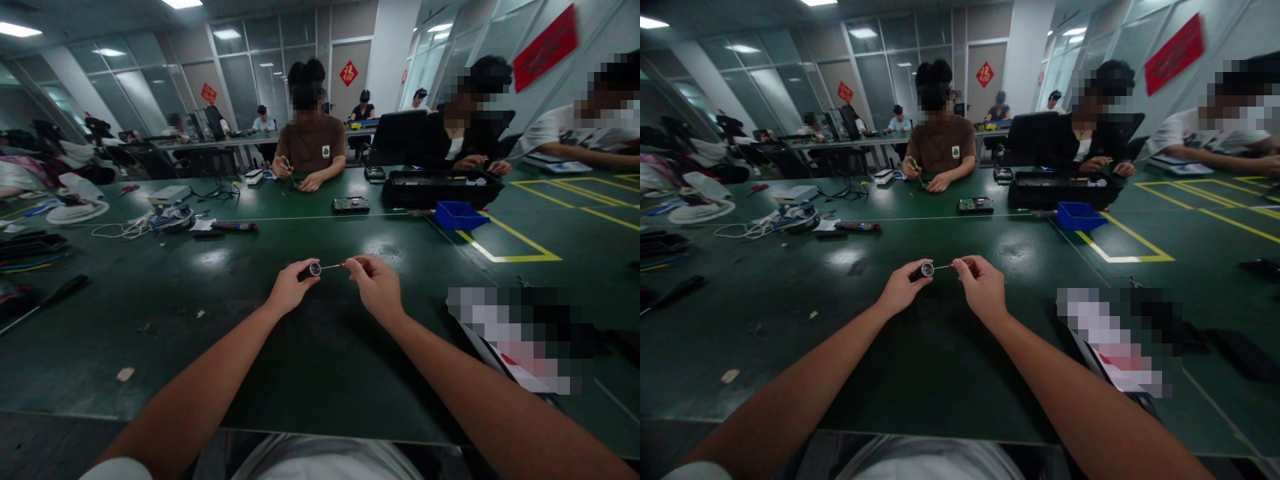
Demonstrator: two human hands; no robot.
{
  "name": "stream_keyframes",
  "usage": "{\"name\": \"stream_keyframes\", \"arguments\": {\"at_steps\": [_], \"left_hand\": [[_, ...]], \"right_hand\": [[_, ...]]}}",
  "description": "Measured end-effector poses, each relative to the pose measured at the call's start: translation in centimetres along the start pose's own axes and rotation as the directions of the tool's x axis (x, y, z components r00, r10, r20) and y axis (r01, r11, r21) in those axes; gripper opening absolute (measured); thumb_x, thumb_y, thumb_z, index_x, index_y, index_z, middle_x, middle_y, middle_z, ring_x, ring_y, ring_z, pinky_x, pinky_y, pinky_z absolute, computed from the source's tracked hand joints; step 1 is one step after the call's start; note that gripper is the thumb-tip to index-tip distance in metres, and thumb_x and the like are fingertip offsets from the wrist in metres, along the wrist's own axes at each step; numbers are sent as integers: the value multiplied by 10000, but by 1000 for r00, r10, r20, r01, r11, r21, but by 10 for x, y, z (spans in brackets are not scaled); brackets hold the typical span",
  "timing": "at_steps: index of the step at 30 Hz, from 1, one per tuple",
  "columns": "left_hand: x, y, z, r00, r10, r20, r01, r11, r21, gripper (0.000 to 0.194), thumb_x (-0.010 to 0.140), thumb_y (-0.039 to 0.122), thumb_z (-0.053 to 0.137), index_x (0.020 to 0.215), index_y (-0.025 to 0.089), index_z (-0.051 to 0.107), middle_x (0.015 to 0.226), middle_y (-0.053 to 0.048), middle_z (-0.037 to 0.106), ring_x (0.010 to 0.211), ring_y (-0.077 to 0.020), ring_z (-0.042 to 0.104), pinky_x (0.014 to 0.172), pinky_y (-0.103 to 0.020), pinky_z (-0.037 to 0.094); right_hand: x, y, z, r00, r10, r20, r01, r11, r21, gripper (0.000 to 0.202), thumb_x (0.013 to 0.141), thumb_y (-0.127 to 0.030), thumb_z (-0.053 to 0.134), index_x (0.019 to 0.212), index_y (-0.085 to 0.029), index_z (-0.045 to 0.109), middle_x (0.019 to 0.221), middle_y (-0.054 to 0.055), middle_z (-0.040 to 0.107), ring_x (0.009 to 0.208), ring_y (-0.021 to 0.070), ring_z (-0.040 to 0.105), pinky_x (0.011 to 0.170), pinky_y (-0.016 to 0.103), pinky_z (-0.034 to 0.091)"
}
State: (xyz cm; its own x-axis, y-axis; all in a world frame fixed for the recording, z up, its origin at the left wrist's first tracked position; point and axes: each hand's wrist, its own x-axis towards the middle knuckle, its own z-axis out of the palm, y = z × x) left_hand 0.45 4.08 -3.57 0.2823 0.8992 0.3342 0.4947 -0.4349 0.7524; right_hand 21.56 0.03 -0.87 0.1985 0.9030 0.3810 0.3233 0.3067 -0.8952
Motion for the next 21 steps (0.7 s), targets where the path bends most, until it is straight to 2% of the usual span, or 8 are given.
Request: {"name": "stream_keyframes", "arguments": {"at_steps": [6,10,13,16,19,21], "left_hand": [[-2,6,-2,998,66,17,-68,991,115,401,865,190,712,1256,267,670,1214,-39,714,1152,-236,615,1041,-424,445],[-3,10,-2,997,67,37,-71,990,121,408,862,195,719,1259,276,669,1215,-35,717,1149,-236,616,1036,-419,451],[-4,12,-1,997,60,49,-65,991,114,404,867,198,714,1260,280,670,1214,-33,718,1144,-234,622,1032,-412,456],[-4,13,-1,998,53,41,-57,992,116,408,871,201,710,1268,280,664,1208,-30,719,1141,-232,623,1031,-410,453],[-4,12,-2,998,55,37,-59,991,123,405,867,190,715,1261,273,667,1208,-30,719,1139,-229,622,1026,-407,452],[-4,12,-2,998,50,43,-55,991,124,399,869,195,714,1258,273,669,1196,-29,723,1121,-228,627,1014,-406,458]], "right_hand": [[-5,-3,-1,985,-131,112,133,991,-8,176,950,-340,515,977,-226,646,770,17,708,701,187,673,660,308,492],[-8,-10,-2,986,-131,107,145,980,-139,283,981,-427,490,889,-232,671,652,4,663,575,180,621,570,303,429],[-8,-13,-2,986,-147,72,158,972,-173,268,987,-406,473,1027,-226,669,775,38,720,671,209,670,626,322,453],[-8,-15,-3,982,-157,101,171,973,-154,294,983,-336,449,1198,-215,608,850,47,726,740,219,680,676,335,466],[-8,-16,-4,982,-117,150,142,976,-165,293,995,-370,427,1125,-224,646,784,27,699,652,201,640,633,332,442],[-8,-16,-4,986,-85,141,107,982,-156,302,1000,-394,423,1120,-230,646,770,21,689,615,193,618,615,333,431]]}}
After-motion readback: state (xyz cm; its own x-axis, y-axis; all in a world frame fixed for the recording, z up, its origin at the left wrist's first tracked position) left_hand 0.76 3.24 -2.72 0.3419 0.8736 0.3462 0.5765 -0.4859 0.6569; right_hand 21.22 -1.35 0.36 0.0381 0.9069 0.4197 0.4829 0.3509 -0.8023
